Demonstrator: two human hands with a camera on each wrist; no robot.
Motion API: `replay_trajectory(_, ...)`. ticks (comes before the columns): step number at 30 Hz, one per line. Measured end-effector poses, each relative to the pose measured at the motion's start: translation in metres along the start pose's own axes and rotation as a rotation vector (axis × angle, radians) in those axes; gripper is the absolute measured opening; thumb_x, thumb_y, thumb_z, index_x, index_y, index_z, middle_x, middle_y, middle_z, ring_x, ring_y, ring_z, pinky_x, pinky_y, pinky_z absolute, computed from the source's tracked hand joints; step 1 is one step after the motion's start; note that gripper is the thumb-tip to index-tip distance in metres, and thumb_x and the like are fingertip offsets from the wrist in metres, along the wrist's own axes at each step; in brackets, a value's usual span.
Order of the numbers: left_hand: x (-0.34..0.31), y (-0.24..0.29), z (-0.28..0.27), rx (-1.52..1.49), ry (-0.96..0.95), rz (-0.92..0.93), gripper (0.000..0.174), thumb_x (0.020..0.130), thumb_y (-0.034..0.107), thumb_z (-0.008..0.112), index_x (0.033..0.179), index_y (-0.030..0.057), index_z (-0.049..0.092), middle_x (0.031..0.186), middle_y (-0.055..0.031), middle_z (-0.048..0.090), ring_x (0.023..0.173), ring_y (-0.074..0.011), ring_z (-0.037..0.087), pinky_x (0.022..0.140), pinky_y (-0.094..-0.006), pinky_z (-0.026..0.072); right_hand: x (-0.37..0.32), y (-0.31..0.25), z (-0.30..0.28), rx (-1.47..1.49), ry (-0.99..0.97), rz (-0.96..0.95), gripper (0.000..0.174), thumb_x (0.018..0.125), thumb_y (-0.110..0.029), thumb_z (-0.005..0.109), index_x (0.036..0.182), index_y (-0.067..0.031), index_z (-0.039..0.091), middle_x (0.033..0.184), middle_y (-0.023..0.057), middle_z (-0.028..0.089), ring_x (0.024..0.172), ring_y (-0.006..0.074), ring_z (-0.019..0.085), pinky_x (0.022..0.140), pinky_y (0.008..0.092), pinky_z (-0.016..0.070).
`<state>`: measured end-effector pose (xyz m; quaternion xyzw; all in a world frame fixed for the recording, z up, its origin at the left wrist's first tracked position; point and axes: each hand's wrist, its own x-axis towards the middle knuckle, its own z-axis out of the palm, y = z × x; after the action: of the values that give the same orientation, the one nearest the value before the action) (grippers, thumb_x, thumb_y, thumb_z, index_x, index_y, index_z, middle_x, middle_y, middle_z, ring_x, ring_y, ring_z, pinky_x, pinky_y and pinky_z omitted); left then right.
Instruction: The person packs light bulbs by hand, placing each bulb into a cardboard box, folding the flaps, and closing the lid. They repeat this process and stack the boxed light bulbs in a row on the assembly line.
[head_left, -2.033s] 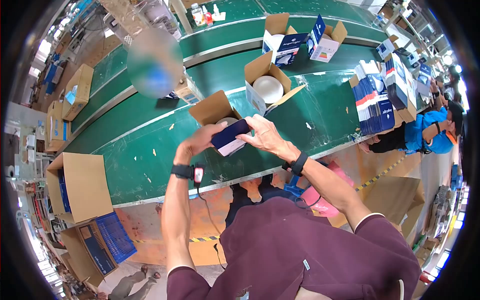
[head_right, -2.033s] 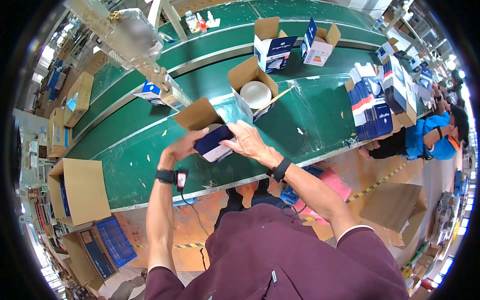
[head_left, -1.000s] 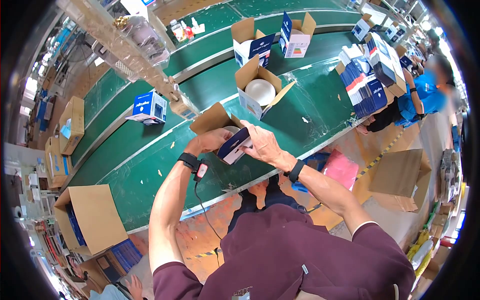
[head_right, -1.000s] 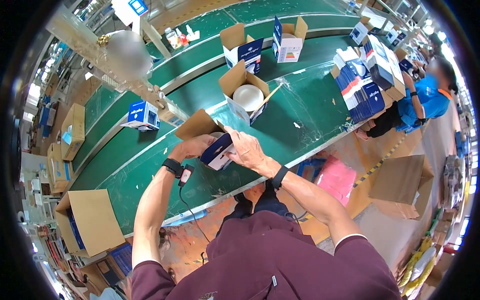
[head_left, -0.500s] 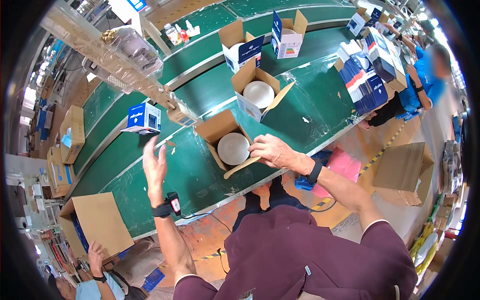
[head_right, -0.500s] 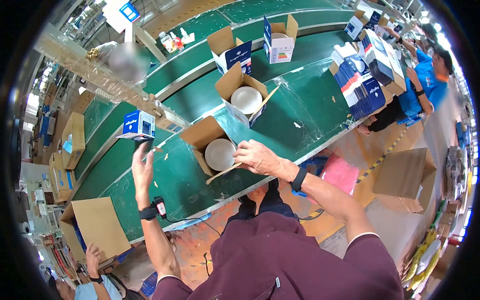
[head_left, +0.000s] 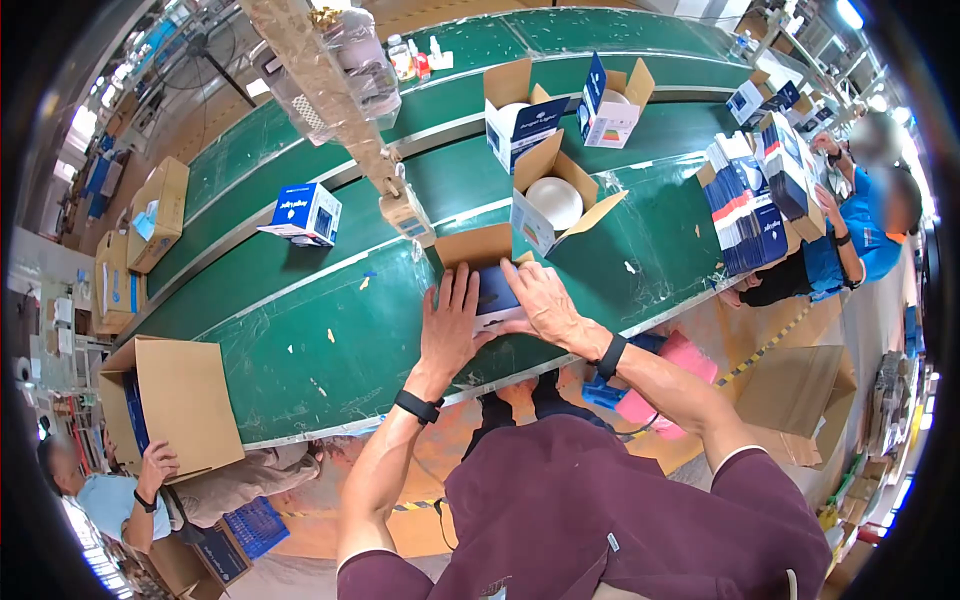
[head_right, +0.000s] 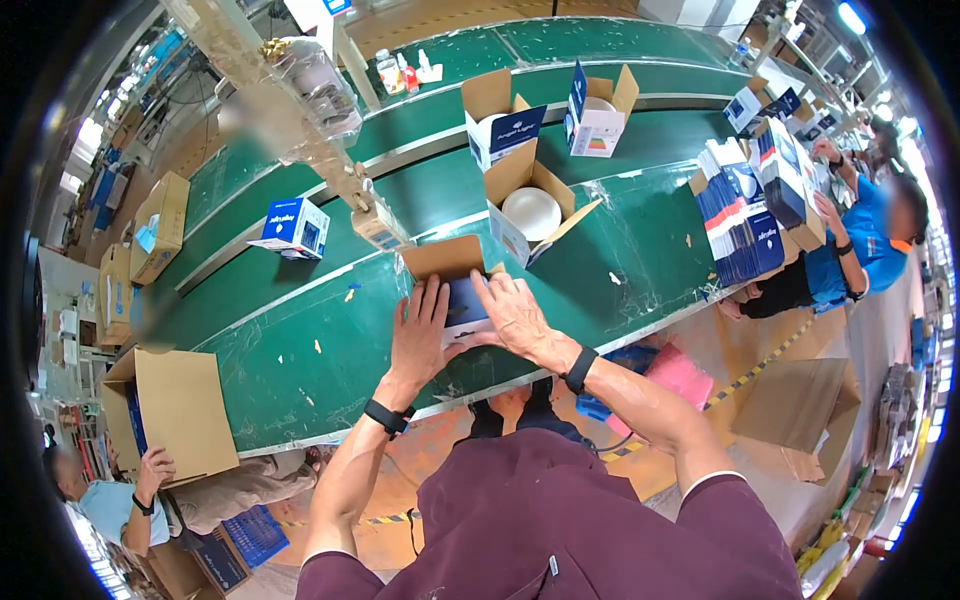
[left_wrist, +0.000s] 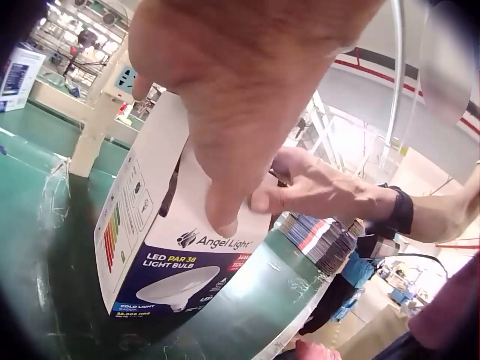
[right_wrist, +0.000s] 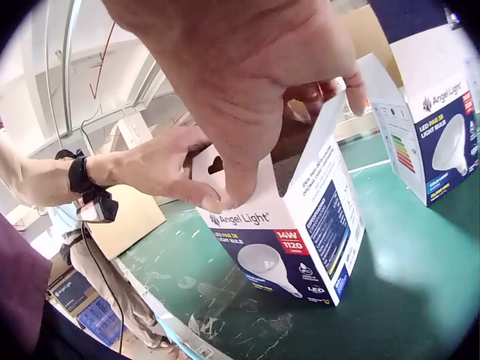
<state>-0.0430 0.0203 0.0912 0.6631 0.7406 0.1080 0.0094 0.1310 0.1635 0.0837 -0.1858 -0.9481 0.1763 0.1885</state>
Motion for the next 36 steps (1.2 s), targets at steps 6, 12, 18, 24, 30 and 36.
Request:
replay_trajectory(6,-0.01,-0.001,0.017,0.063,0.007,0.076,0.062,0.082,0.042,0.081,0.128,0.0033,0.066,0.126,-0.0115,0.067,0.133,-0.0332,0.052,0.116,-0.0599,0.0321,-0.01,0.029,0.011,-0.081,-0.179,-0.216,0.06,0.076,-0.05,0.086,0.115,-0.0054,0.075,0.124,0.0127,0.061,0.127,0.0335,0.05,0.108,0.0615,0.0369)
replay_trajectory(12,-0.014,0.013,0.03,-0.166,-0.115,-0.027,0.015,0.088,0.025,0.073,0.093,0.0107,0.072,0.09,-0.0139,0.074,0.094,-0.0353,0.07,0.1,-0.0631,0.0384,-0.007,0.037,0.016,-0.114,-0.317,-0.295,0.024,0.068,-0.031,0.08,0.074,-0.009,0.073,0.098,0.0148,0.066,0.114,0.0368,0.057,0.107,0.0613,0.0387)
replay_trajectory(18,-0.016,0.011,0.036,-0.008,-0.052,0.152,0.043,0.095,0.034,0.072,0.127,0.0079,0.062,0.11,-0.0113,0.073,0.115,-0.0294,0.065,0.11,-0.0607,0.0377,-0.01,0.014,0.023,-0.095,-0.215,-0.277,0.049,0.075,-0.039,0.086,0.114,-0.0137,0.074,0.098,0.0069,0.073,0.113,0.0285,0.065,0.119,0.0736,0.0237)
replay_trajectory(24,-0.022,-0.004,0.05,-0.186,-0.003,0.137,0.032,0.097,0.038,0.068,0.11,0.0093,0.07,0.091,-0.0125,0.073,0.095,-0.035,0.071,0.11,-0.0609,0.0366,-0.017,0.031,0.021,-0.048,-0.305,-0.308,0.031,0.086,-0.044,0.08,0.092,-0.0141,0.082,0.083,0.0068,0.073,0.105,0.028,0.066,0.113,0.0698,0.03)
replay_trajectory(30,-0.013,-0.008,0.05,-0.067,-0.203,0.11,0.028,0.093,0.039,0.067,0.096,0.0135,0.078,0.088,-0.0073,0.075,0.108,-0.0292,0.07,0.106,-0.0545,0.0413,-0.017,0.028,0.018,0.053,-0.293,-0.324,0.026,0.089,-0.04,0.077,0.091,-0.0142,0.077,0.085,0.0083,0.071,0.097,0.0299,0.066,0.1,0.0628,0.0393)
replay_trajectory(36,-0.038,0.003,0.019,-0.112,0.175,0.074,0.028,0.077,0.025,0.081,0.091,0.0008,0.076,0.149,-0.0229,0.055,0.143,-0.0448,0.047,0.121,-0.0558,0.0372,-0.015,0.008,-0.019,0.267,-0.083,-0.298,0.014,0.092,-0.023,0.076,0.096,-0.0098,0.078,0.102,0.0125,0.074,0.116,0.0328,0.066,0.109,0.055,0.043)
